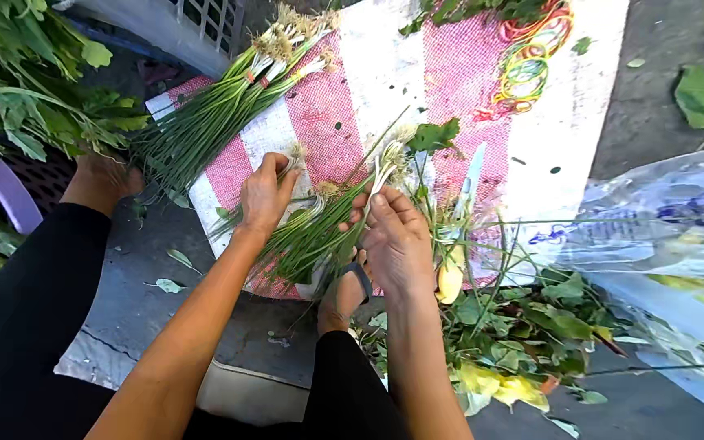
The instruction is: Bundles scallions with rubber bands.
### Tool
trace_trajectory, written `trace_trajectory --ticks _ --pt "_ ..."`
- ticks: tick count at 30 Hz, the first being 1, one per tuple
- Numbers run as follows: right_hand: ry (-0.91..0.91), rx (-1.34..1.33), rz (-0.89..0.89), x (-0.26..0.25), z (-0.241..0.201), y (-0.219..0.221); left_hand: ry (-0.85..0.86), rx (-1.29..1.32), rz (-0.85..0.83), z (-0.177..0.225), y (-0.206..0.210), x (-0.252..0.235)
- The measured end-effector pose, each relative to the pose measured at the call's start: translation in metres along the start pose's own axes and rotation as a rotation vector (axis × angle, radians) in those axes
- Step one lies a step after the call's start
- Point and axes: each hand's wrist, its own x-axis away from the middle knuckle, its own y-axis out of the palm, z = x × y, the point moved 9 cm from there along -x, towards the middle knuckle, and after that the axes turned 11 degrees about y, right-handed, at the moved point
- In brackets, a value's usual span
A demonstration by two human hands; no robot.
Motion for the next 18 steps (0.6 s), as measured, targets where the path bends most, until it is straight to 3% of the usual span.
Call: trace_trajectory --ticks 4,8,14,18 --pt "-0.087 -0.002 -0.007 0.000 -0.007 0.014 -0.187 0.532 -0.133 0.047 -0.003 -0.004" --pt "-0.157 -0.062 0.087 -0.004 -0.013 0.016 -0.217 0.797 -0.313 0.103 0.016 0.003" --pt "-0.350 0.213 0.294 0.006 -0.029 0.007 -0.189 0.698 -0.246 0.120 0.028 0.009" --pt "-0.604 0.736 0.464 0.015 -0.049 0.011 -0.167 0.738 -0.257 0.125 0.034 -0.003"
